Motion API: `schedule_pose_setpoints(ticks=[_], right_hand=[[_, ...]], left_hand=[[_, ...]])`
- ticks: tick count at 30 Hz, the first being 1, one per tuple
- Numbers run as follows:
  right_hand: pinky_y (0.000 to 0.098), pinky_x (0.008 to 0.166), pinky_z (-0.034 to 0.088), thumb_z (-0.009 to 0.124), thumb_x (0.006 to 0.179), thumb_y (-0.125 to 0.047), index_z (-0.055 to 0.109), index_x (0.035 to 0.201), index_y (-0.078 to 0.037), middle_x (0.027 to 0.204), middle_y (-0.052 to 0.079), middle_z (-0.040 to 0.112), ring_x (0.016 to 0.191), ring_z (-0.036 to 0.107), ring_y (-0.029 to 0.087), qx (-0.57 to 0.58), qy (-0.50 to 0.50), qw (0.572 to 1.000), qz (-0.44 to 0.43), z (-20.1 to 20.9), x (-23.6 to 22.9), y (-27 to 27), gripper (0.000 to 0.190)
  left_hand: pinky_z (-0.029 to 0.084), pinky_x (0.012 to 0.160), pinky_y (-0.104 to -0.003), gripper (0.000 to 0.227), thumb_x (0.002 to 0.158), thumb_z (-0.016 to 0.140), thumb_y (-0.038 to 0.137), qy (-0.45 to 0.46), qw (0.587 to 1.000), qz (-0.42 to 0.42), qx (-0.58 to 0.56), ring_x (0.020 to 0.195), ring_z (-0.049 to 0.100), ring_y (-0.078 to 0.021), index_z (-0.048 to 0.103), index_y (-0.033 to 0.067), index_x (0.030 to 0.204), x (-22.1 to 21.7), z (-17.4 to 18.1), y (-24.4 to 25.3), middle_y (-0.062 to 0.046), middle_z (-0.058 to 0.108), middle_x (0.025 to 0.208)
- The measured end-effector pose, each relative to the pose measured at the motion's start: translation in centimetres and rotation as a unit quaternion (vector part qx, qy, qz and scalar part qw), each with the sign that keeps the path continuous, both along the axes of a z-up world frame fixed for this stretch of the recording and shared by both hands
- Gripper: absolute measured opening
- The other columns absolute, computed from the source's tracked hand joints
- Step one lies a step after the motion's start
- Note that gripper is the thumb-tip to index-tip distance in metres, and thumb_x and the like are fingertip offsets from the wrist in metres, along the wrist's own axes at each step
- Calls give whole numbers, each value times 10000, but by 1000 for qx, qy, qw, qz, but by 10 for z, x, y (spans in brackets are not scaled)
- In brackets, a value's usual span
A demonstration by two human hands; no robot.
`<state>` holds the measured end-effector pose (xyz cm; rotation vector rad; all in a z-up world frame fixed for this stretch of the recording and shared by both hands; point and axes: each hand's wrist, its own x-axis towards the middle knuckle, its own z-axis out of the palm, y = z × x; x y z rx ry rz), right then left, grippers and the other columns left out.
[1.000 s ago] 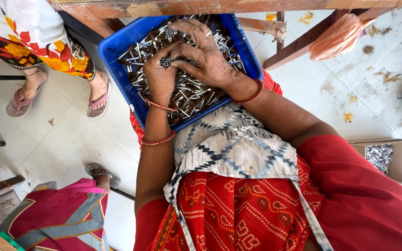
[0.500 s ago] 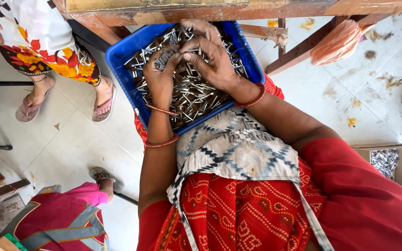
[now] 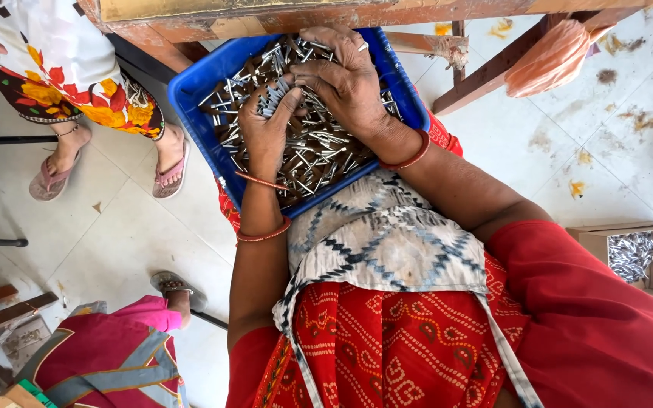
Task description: The person sorts small metal pins and fasteners into groups or bins.
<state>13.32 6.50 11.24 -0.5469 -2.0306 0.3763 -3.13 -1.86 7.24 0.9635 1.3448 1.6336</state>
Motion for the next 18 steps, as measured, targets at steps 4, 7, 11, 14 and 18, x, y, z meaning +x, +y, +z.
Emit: schedule_pose_setpoints(ticks=[4,7,11,14,18], right_hand=[[432,1111,453,920,901,-147,814,1094,-127,1420,67,599,1340,552,310,43,4,999,-6,4,3,0,221],[432,1116,451,935,917,-178,816,1108,-128,1447,54,595,1364,542,295,69,-6,997,-19,5,5,-2,230],[456,1129,427,908,920,-181,797,1122,-128,1476,70,570,1389,508,321,86,-40,995,-14,7,6,-4,237],[467,1124,423,905,923,-164,761,1113,-102,1494,80,559,1402,501,332,81,-41,996,-5,6,6,-5,246],[464,1101,430,907,911,-146,725,1093,-77,1523,86,544,1419,492,333,57,-40,998,9,4,4,-6,267]], left_hand=[[539,544,-224,240,969,755,82,0,1000,-5,-24,706,722,-114,733,2,1194,1,4,1,-64,770,888],[607,621,-231,250,966,758,62,21,1000,2,1,731,730,-105,724,2,1207,1,2,2,-61,772,918],[623,648,-227,235,943,789,34,130,990,34,35,786,729,-107,725,22,1168,-1,-1,1,-69,738,1017],[645,718,-240,203,960,780,38,180,981,53,51,892,730,-115,739,57,1158,-1,3,0,-63,719,1087],[580,924,-320,192,949,814,24,267,959,75,56,1037,721,-179,767,75,1128,-3,3,-1,-68,748,1103]])
